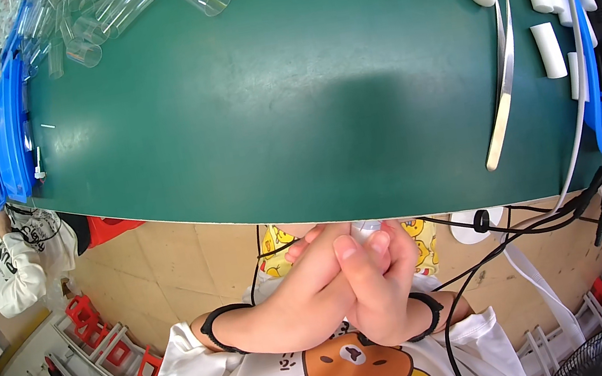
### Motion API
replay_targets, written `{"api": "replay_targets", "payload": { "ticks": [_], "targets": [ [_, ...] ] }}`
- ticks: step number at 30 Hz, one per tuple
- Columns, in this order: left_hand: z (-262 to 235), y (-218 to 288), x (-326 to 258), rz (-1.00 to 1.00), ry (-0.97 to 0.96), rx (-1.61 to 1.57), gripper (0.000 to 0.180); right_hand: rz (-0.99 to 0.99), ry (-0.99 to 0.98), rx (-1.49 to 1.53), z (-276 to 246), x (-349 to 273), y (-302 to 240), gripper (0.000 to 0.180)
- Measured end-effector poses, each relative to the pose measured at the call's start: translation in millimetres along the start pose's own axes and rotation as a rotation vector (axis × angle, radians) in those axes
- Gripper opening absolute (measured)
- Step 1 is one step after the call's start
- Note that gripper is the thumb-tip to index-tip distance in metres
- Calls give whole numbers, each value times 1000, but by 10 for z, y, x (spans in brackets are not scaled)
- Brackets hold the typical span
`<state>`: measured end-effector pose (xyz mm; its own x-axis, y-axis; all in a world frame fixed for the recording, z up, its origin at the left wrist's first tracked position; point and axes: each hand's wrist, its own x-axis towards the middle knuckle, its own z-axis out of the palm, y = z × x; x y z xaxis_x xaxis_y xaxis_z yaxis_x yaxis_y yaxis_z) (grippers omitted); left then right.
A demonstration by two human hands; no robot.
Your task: The person assembles small white cylindrical components by inserting a thin rod into a white cap and then placing the assembly into a clear plastic tube. The person repeats this process multiple times, handling the parts by hand and placing the finished units on the table.
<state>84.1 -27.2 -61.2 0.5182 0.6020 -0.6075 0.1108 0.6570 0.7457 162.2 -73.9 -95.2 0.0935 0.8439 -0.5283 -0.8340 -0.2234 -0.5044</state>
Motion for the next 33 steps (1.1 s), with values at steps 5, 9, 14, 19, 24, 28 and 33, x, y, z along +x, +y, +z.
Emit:
{"api": "replay_targets", "payload": {
  "ticks": [5,9,14,19,24,28,33],
  "targets": [
    [132,-54,-1,29,125,-97,21,-19,-59,-146,-91,5,-39,22],
    [268,-311,42,190,235,-149,18,139,-129,-199,-115,75,-287,19],
    [336,-402,58,217,262,-171,21,151,-193,-383,-299,136,-293,25],
    [170,-370,-43,189,72,-112,23,141,-338,-554,-301,88,-368,37],
    [175,-381,-161,260,9,-133,20,82,-372,-529,-279,-44,-437,56],
    [169,-442,-204,316,-31,-273,22,71,-418,-526,-340,-76,-433,66],
    [76,-451,-218,188,-12,-381,25,141,-416,-399,-330,-72,-399,62]
  ]
}}
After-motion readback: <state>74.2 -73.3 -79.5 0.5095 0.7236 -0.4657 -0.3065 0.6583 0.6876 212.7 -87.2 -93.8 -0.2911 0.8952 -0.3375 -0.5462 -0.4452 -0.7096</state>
